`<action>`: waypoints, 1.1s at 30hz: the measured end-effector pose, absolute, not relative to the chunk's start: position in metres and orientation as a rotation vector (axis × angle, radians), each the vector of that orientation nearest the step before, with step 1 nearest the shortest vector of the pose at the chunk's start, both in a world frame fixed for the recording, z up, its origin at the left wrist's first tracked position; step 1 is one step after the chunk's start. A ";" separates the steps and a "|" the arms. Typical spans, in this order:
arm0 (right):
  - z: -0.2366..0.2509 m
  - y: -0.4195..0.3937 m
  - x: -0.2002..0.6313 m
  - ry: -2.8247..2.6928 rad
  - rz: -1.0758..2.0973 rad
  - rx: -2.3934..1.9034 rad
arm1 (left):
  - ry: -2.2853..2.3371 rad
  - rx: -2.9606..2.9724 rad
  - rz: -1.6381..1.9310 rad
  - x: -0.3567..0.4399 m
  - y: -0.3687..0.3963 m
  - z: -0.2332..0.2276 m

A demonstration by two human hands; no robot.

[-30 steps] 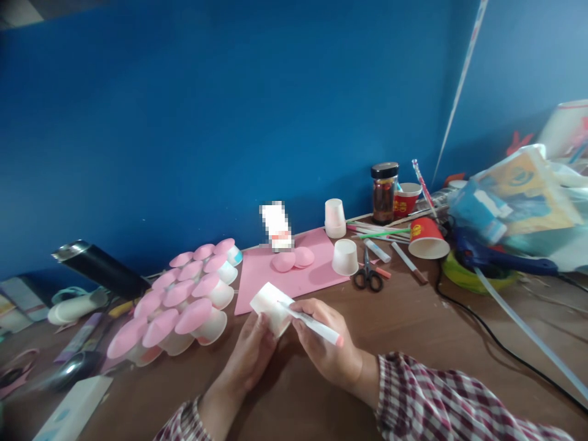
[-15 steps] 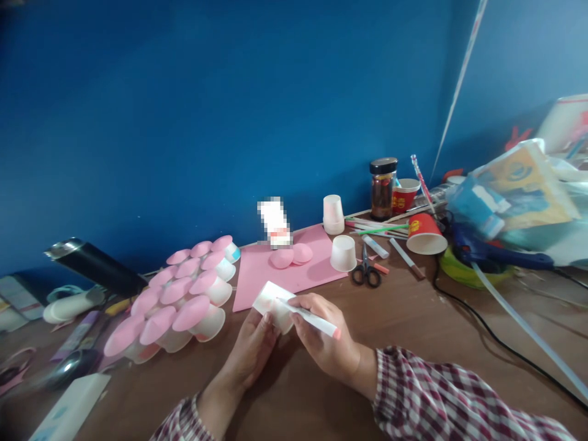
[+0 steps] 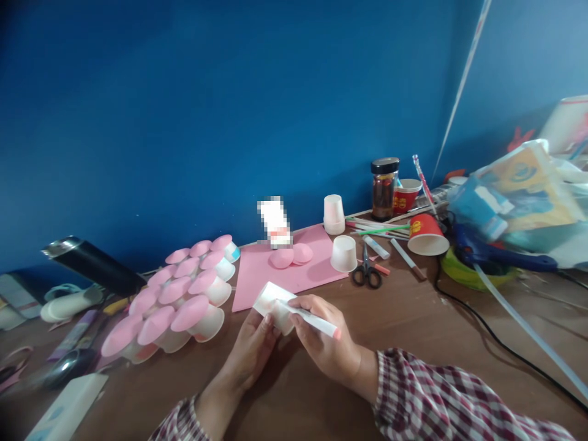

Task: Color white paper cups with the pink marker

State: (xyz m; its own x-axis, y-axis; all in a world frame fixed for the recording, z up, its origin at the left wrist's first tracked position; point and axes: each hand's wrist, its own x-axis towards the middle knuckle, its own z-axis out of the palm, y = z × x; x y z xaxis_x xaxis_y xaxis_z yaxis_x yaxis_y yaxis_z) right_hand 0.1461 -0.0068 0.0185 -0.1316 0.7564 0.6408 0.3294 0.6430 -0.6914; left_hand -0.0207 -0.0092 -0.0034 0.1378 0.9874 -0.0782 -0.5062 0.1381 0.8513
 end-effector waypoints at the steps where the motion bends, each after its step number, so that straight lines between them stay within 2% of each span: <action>1: 0.018 -0.007 0.146 -1.724 0.471 -0.888 | 0.792 0.772 1.263 -0.021 -0.009 -0.003; 33: 0.018 -0.006 0.146 -1.688 0.469 -0.918 | 0.757 0.814 1.260 -0.022 -0.009 -0.004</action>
State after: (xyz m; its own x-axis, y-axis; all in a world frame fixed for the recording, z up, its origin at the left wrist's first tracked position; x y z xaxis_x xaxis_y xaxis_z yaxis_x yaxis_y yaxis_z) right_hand 0.1463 -0.0056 0.0183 -0.0956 0.7708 0.6298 0.3354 0.6207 -0.7087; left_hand -0.0215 -0.0088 -0.0035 0.1511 0.9875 -0.0451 -0.5034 0.1162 0.8562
